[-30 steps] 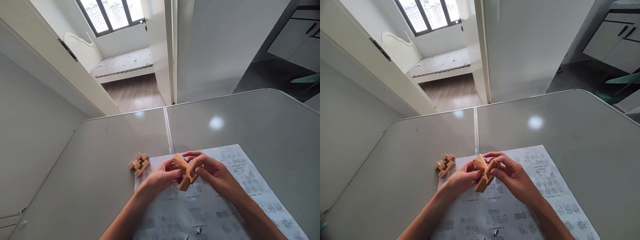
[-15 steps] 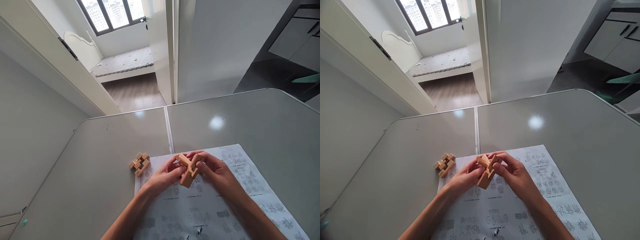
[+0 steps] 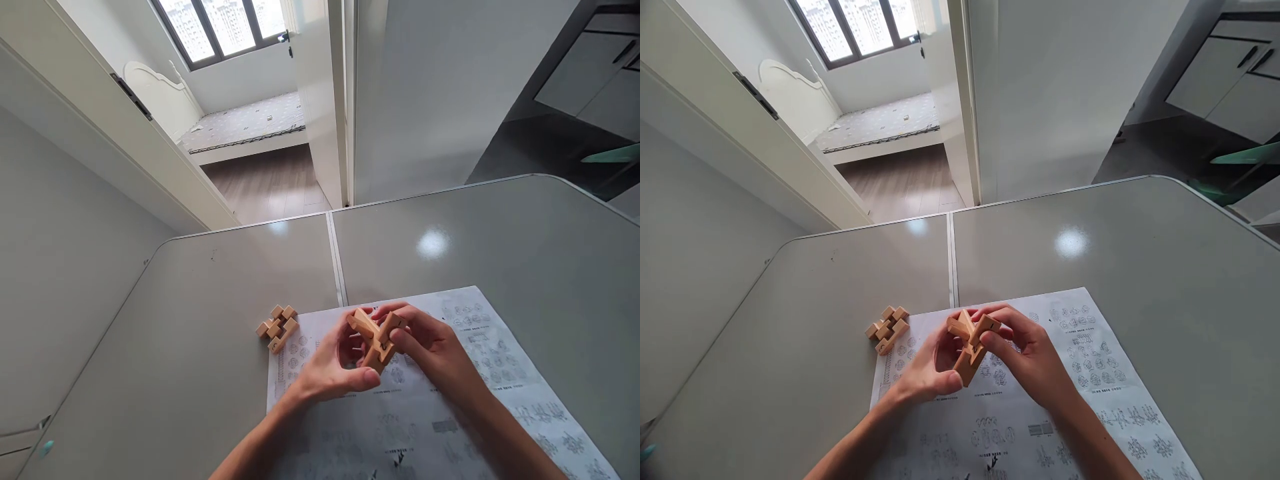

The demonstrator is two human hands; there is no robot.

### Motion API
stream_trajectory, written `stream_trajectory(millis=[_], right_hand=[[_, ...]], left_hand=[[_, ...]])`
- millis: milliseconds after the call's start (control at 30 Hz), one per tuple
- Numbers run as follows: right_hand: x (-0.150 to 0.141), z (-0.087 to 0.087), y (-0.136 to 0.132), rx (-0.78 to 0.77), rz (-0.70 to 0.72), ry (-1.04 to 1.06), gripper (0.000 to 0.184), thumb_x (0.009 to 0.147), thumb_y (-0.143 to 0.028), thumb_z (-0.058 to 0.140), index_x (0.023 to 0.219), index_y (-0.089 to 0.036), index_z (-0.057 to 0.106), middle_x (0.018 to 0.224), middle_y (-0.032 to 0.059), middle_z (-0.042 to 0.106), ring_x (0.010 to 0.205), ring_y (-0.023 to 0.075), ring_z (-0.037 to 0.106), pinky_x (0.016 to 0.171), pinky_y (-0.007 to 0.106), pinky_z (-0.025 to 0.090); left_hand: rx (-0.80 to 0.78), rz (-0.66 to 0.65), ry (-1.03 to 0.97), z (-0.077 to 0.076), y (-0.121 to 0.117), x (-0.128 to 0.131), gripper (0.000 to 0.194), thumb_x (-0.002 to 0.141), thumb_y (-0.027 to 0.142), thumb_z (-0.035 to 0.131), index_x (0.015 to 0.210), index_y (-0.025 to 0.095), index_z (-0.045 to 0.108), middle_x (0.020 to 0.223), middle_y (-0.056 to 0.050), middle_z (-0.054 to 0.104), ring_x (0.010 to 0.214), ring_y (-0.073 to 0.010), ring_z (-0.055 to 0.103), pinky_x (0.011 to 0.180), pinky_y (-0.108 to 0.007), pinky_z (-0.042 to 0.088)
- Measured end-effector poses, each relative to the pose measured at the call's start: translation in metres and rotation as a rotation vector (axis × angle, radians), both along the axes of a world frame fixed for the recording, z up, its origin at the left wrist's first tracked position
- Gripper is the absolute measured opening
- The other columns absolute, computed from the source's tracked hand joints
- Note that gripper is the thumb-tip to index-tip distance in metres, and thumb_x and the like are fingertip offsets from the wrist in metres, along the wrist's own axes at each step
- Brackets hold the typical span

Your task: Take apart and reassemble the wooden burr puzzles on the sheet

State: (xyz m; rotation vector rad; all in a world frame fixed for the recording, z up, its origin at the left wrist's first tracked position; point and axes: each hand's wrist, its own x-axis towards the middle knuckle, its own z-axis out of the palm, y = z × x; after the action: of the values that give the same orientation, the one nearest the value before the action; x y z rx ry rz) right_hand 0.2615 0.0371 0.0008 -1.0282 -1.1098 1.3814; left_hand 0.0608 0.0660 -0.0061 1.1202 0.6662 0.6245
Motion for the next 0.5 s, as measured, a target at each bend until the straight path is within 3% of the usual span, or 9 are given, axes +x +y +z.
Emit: stream_trajectory(millis=[67,167,367,500], right_hand=[[-0.001,-0.002,0.000,0.022,-0.014,-0.025,0.020,0.097,-0.047,0.075,0.093,-0.028,0.079,0.120,0.0074,0.073,0.106,0.0262,0.074,0.090,0.037,0.064],[-0.004,-0.004,0.000,0.014,-0.027,-0.043,0.019,0.096,-0.046,0.076,0.094,-0.027,0.079,0.114,0.0065,0.071,0.094,0.0230,0.075,0.077,0.033,0.066],[-0.006,-0.002,-0.001,-0.003,0.002,-0.003,0.020,0.096,-0.045,0.076,0.092,-0.025,0.079,0.115,0.0068,0.069,0.088,0.0217,0.075,0.070,0.031,0.066],[-0.004,-0.001,-0.002,-0.052,-0.010,-0.009,0.025,0.095,-0.049,0.076,0.090,-0.025,0.078,0.115,0.0066,0.068,0.084,0.0210,0.074,0.069,0.031,0.065]], left_hand=[[0.007,0.040,0.054,-0.001,-0.004,0.002,0.096,0.068,0.066,0.091,0.146,0.024,0.054,0.123,-0.014,0.068,0.109,-0.0315,0.070,0.091,-0.041,0.056],[0.022,0.054,0.129,0.000,-0.008,0.005,0.087,0.072,0.059,0.091,0.143,0.023,0.056,0.114,-0.011,0.071,0.102,-0.0288,0.070,0.087,-0.039,0.056],[0.037,-0.009,0.131,0.007,-0.009,0.008,0.100,0.066,0.045,0.097,0.151,0.023,0.049,0.102,-0.009,0.071,0.090,-0.0255,0.069,0.079,-0.036,0.055],[0.052,-0.044,0.158,0.013,-0.007,0.011,0.092,0.066,0.033,0.097,0.146,0.023,0.053,0.090,-0.001,0.064,0.070,-0.0132,0.058,0.060,-0.024,0.045]])
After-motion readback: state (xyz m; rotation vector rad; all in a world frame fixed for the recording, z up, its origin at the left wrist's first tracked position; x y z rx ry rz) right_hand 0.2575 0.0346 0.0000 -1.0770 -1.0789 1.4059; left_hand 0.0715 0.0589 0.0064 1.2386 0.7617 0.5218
